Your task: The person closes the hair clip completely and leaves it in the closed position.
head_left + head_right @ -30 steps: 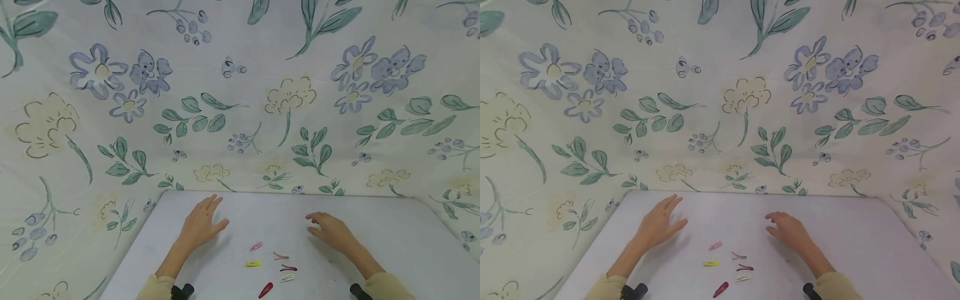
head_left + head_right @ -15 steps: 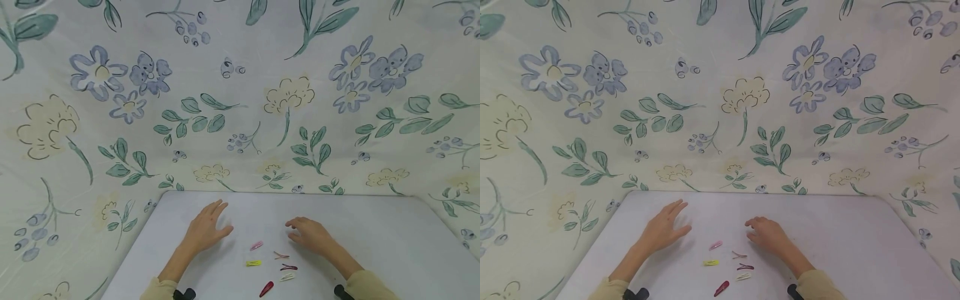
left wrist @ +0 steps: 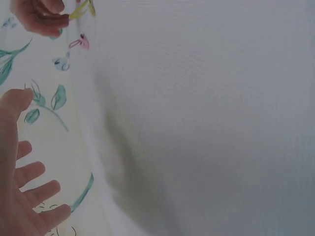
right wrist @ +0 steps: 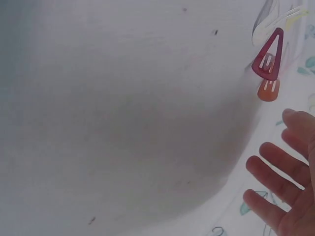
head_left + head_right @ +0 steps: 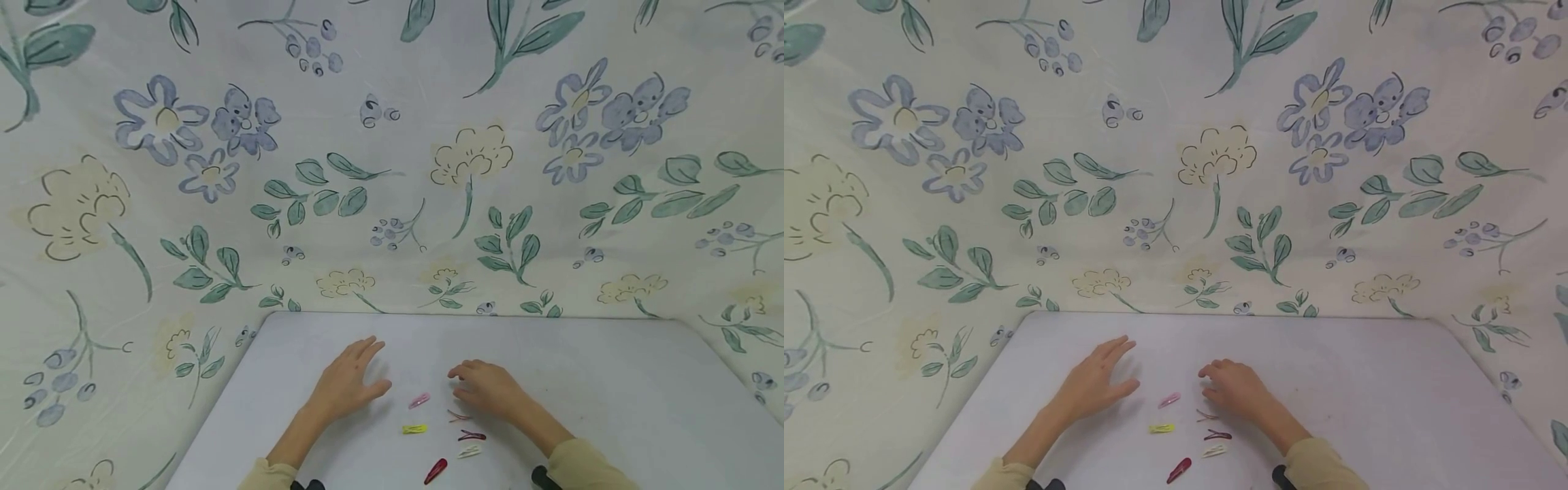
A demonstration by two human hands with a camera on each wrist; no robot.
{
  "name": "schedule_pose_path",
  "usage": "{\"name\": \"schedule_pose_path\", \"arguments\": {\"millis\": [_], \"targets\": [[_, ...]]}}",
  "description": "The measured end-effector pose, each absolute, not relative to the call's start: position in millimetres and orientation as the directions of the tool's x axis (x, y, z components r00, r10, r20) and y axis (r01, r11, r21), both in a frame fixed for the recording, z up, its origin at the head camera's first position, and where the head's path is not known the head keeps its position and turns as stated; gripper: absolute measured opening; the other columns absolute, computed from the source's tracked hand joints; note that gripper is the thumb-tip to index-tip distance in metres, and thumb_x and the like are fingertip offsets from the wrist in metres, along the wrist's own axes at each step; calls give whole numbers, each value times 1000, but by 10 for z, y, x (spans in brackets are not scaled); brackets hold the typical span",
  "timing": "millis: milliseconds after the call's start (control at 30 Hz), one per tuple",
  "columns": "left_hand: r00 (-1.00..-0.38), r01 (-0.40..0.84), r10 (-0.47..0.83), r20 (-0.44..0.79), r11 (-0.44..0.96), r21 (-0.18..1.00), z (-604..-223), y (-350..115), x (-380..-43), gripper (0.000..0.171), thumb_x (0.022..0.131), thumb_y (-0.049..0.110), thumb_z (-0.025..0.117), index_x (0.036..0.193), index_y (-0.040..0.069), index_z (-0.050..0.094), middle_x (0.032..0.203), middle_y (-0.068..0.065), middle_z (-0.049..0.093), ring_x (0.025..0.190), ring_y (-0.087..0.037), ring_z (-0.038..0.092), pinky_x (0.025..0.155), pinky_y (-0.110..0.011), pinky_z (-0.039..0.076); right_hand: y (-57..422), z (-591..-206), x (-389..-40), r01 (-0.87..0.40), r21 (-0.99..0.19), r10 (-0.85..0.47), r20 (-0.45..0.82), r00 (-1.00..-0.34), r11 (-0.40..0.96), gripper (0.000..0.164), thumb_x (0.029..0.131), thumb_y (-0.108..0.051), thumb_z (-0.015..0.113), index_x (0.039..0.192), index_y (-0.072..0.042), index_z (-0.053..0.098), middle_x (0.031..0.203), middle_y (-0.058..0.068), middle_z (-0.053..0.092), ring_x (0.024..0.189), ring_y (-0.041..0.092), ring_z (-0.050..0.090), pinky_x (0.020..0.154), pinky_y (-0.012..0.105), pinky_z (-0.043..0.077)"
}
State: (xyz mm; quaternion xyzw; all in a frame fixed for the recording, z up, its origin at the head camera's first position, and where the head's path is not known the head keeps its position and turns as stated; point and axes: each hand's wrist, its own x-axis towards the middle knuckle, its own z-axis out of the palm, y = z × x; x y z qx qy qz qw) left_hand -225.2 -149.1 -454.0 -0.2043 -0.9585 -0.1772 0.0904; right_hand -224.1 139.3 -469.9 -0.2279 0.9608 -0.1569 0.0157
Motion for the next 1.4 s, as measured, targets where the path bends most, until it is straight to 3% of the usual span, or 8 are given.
{"name": "schedule_pose_path", "arguments": {"millis": [400, 767, 1100, 1400], "targets": [[-880, 472, 413, 237, 817, 330, -4628, -1380, -2191, 63, 85, 43, 72, 138, 13, 55, 144, -10, 52, 132, -29, 49, 98, -51, 48, 1228, -4731, -2245, -517, -235, -522, 46, -852, 823, 26, 89, -27, 73, 113, -18, 71, 108, -2, 68, 101, 19, 64, 87, 40, 53], [-867, 498, 465, 180, 803, 327, -4694, -1254, -2128, 56, 86, 43, 72, 132, 13, 59, 135, -7, 58, 126, -26, 53, 97, -48, 49, 1123, -4749, -2252, -569, -186, -565, 77, -821, 801, 26, 89, -28, 73, 113, -18, 70, 105, -2, 69, 98, 18, 65, 86, 39, 54], [-815, 578, 534, 226, 777, 249, -4720, -1157, -2097, 45, 84, 39, 73, 120, 12, 66, 120, -2, 64, 115, -20, 57, 92, -40, 51, 1085, -4781, -2266, -608, -174, -596, 123, -794, 775, 25, 90, -28, 71, 113, -18, 70, 106, -3, 69, 98, 17, 64, 83, 36, 54], [-821, 571, 532, 207, 768, 290, -4773, -1111, -2109, 39, 87, 40, 71, 114, 12, 69, 116, -1, 65, 113, -19, 57, 93, -38, 50, 1052, -4788, -2258, -630, -149, -614, 144, -776, 762, 22, 92, -28, 69, 111, -16, 71, 105, -2, 69, 99, 17, 64, 81, 35, 54]]}}
